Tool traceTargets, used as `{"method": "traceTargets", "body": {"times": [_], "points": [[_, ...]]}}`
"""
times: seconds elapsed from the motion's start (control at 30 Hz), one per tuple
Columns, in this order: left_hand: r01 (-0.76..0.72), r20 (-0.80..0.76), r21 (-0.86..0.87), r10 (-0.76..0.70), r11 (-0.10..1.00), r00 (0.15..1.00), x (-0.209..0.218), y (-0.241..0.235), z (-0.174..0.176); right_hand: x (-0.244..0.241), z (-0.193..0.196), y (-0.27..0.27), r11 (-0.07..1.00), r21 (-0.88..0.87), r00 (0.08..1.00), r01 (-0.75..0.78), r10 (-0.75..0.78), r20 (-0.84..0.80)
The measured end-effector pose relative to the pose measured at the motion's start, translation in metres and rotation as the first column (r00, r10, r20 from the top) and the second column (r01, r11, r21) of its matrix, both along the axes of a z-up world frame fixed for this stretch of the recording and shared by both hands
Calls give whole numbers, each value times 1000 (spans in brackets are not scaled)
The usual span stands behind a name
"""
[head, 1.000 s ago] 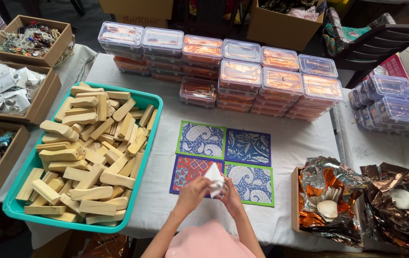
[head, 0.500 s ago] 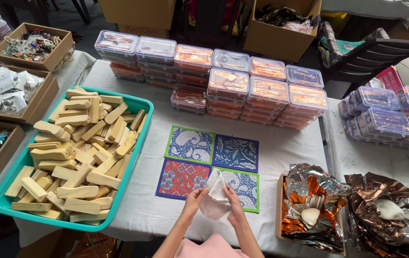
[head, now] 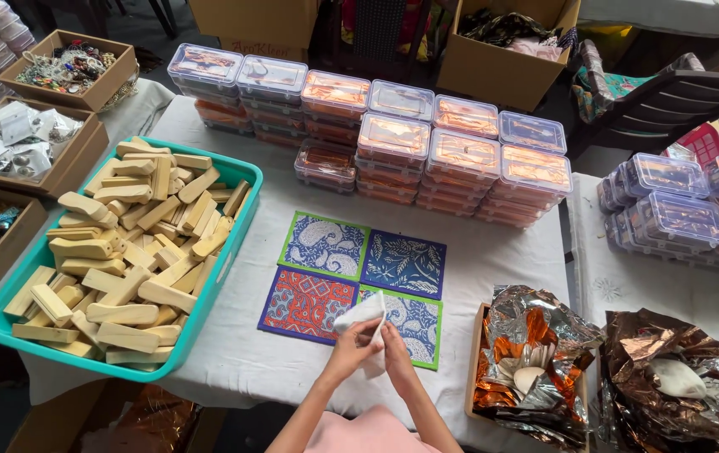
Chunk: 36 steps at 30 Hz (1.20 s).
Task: The person wraps a wooden block in copper foil and places it into a clear plastic container. They then wipe the container with a white cloth and stack it with other containers. The person picks up another wooden block from a tray and wipes it with the cloth.
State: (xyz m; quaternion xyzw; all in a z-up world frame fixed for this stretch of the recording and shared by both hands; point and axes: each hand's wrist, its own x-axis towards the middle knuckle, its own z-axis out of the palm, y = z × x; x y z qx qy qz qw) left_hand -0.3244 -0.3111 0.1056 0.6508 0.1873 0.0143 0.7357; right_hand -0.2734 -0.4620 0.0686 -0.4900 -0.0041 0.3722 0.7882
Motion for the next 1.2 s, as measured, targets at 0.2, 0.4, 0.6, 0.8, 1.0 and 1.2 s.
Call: {"method": "traceTargets", "body": {"times": [0.2,0.4,0.6,0.8,1.0,1.2], "points": [[-5,18,-23,6,1000,1000,-10,-17,-28,11,-24,-27,998,-16,994,68,-70,-85],[-181,-43,-200,176,963,983,-7,10,-29,8,18,-36,996,-68,998,55,-57,-31],[-397,47,118,394,910,918,10,29,56,10,5,-28,979,-107,984,172,-165,63],[-66,122,193,43,979,992,12,-33,48,16,-78,-15,968,171,959,185,-139,-248],[103,58,415,-140,904,989,-5,-9,115,39,-112,9,884,327,866,335,-152,-477],[-351,310,706,176,615,934,-34,156,92,31,-79,18,883,345,865,318,-120,-488]]}}
